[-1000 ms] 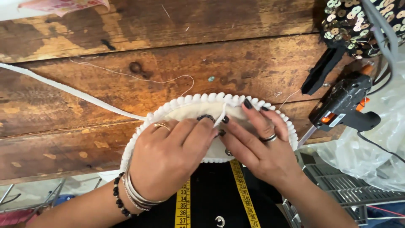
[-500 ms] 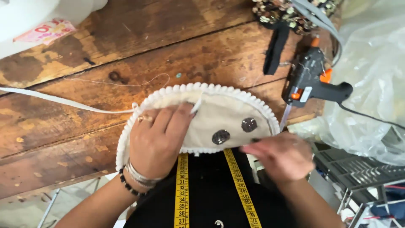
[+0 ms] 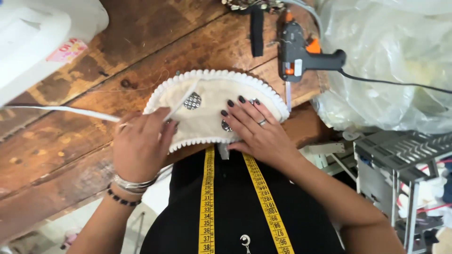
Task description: Decorating a fabric piece by gluing small circular ornaments onto it using a hot glue gun
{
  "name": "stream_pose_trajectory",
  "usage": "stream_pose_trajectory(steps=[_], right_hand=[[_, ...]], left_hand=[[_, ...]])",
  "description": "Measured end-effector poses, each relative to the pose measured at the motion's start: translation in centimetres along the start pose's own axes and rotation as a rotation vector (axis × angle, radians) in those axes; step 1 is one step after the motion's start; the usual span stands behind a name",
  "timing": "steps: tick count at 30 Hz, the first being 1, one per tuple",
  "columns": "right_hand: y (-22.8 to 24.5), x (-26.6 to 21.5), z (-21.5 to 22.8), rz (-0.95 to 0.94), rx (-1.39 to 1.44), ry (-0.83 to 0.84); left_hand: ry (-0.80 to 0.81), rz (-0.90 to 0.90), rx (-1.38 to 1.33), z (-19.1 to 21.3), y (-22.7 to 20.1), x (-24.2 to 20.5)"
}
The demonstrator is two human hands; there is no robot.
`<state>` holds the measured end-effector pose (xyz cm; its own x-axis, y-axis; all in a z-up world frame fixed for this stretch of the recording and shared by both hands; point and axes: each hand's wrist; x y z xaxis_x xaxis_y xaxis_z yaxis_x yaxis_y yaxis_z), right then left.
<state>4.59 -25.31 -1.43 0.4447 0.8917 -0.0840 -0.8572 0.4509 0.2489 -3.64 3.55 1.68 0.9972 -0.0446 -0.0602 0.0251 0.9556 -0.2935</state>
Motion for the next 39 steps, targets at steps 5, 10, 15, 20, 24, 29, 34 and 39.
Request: stream_pose_trajectory(steps=[5,10,15,20,24,29,34,39], right_hand=[[0.2,1.4,0.0,-0.088,0.250,-0.230],[-0.7,2.1,1.3,-0.114,0.424,-0.275],[-8.4,-2.9,1.4,-0.319,0.415,-0.535],[-11.2,-1.8,8.3,-0.365,0.244,-0.351],[-10.7,-0.7,8.3,-0.449,0.172,0.055],[-12.8,-0.2,5.6,-0.337,0.048,-0.173],[-13.6,-1.3,7.5,-0.294,0.059,-0.222],[-12.9,-3.5,11.9,-0.339,0.349,-0.369]], left_hand=[[-0.092,-0.009,0.213,1.4,5.1,-4.2],[-0.120,0.063,0.087,7.4,2.0,-4.7],[-0.174,0.069,-0.061,5.8,-1.0,-5.4],[-0.155,-0.123,-0.286,7.2,-5.1,-2.4],[-0.032,-0.284,-0.636,4.4,-7.1,0.0],[0.408,-0.314,-0.226,-0.9,-8.2,1.8],[0.518,-0.312,-0.439,-2.2,-5.7,-1.5],[0.417,-0.229,-0.366,-2.9,-3.3,-4.5]])
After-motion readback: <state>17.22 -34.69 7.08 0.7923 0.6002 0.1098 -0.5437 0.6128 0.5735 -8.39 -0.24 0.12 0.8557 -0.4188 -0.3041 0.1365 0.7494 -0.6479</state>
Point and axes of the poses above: each hand's wrist, its own x-axis towards the middle knuckle, its own z-axis out of the back of the hand, y = z × x, and after that the axes turned 1 degree about -x, right-handed
